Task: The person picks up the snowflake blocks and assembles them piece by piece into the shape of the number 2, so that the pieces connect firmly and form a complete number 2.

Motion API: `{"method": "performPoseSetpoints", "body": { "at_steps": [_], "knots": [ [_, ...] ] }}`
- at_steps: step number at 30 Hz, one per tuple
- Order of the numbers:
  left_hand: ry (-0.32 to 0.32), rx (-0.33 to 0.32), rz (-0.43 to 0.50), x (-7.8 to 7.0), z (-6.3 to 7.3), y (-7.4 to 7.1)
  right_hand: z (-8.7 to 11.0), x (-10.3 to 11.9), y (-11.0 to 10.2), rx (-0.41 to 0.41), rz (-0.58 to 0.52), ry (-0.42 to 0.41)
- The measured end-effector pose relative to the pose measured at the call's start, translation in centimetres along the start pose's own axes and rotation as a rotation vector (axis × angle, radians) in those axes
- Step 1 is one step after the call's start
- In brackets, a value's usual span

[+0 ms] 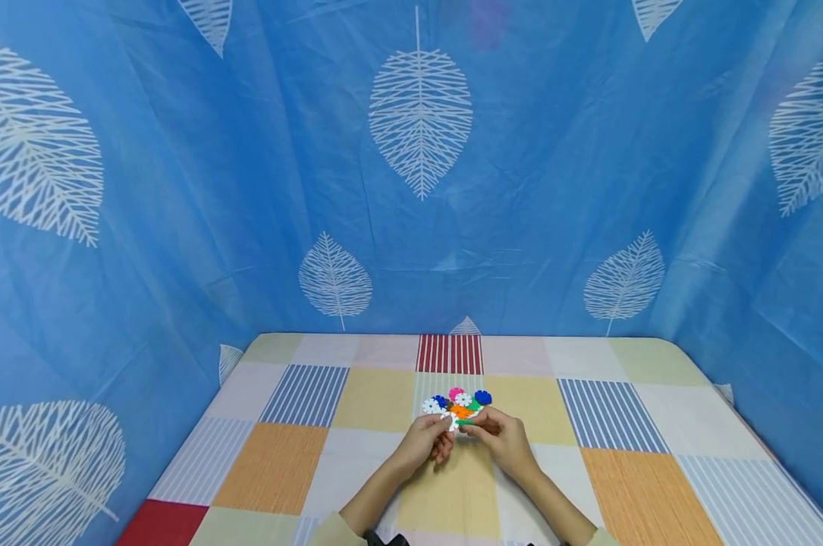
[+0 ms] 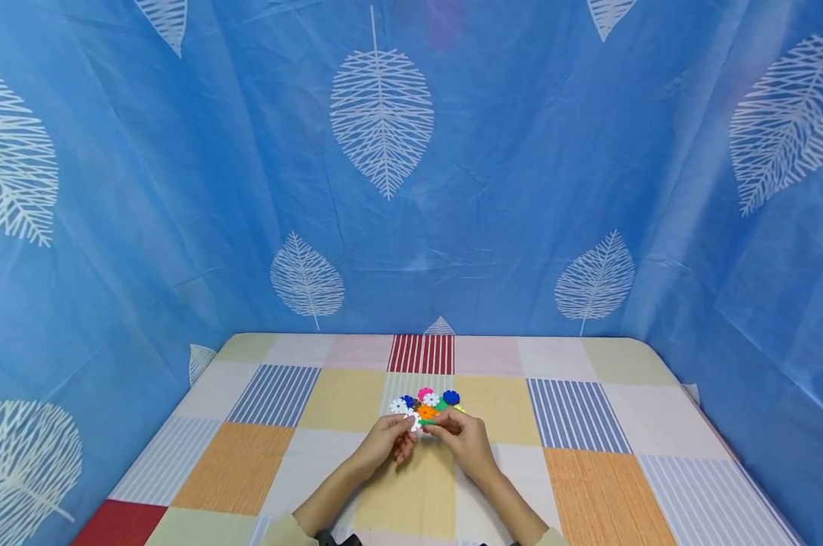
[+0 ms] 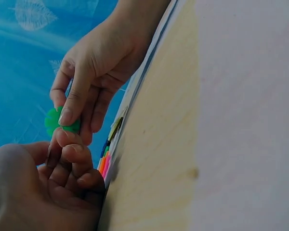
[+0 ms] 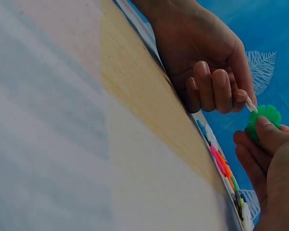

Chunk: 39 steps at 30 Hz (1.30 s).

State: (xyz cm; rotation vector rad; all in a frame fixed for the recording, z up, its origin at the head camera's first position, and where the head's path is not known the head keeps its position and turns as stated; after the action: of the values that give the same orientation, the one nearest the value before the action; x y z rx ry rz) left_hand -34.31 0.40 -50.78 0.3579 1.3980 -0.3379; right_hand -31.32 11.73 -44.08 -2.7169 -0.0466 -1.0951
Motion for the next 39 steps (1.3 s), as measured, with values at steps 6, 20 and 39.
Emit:
{"method": "performPoseSetpoints", "body": {
  "at_steps": [6, 20, 39],
  "knots": [
    [0.016, 0.039, -0.006, 0.1, 0.0, 0.4, -0.1, 0.4, 0.4, 0.027, 0.057, -0.001],
    [0.045, 0.022, 0.018, -0.2, -0.3, -0.1, 0.0, 1.5, -1.0, -0.054, 0.261, -0.181],
    [0.024, -0.026, 0.071, 0.5, -0.4, -1.1, 1.4, -4.6, -4.7, -0.023, 0.582, 0.070]
  ]
}}
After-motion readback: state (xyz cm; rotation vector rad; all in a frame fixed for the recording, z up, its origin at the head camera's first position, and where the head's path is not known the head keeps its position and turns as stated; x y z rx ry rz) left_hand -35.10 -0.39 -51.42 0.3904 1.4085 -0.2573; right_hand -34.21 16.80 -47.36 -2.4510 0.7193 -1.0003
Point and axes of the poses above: each hand's wrist, its own z-axis away from the middle knuckle, its own y-axis out of the palm, x = y × z, the point moved 10 cm from there along -z, towards the middle knuckle, and after that the axes turned 9 degrees about -y, right-handed, at the moved point
